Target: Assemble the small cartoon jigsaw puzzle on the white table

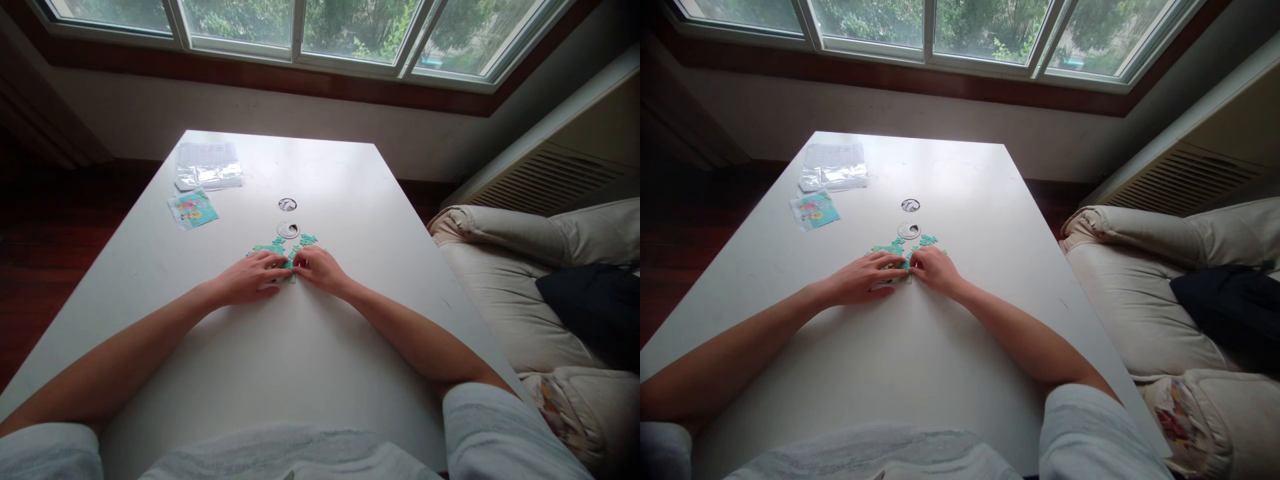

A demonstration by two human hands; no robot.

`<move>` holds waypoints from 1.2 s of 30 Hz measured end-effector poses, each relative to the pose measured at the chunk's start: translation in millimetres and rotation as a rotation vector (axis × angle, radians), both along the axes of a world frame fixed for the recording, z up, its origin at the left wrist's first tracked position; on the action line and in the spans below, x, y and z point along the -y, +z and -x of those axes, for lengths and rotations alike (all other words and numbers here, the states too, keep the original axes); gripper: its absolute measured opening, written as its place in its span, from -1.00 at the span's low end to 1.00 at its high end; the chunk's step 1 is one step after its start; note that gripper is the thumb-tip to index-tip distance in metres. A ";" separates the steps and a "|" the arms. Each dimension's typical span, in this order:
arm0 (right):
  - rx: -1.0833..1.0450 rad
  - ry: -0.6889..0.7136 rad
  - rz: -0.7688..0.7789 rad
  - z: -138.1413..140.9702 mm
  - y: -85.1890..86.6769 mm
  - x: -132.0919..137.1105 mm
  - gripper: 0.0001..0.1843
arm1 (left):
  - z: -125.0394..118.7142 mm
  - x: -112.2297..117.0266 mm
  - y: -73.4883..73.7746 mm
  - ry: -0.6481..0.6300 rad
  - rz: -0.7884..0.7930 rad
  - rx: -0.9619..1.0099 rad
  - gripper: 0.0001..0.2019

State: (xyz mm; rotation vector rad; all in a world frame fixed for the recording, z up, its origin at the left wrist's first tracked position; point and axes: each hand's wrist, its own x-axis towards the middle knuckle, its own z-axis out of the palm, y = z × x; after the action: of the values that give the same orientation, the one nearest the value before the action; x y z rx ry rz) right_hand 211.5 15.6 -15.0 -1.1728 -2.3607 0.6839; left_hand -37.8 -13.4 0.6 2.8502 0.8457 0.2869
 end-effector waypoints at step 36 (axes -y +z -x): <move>0.132 0.046 -0.032 -61.5 13.5 -54.7 -0.85 | -19.2 22.2 5.8 -0.087 0.014 -0.012 -0.56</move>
State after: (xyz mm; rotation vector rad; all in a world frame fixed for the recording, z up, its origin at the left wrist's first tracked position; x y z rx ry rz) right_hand 272.9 70.2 -1.5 -1.1868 -2.5050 0.5988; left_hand -18.6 -35.6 6.4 2.8684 0.7202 0.2521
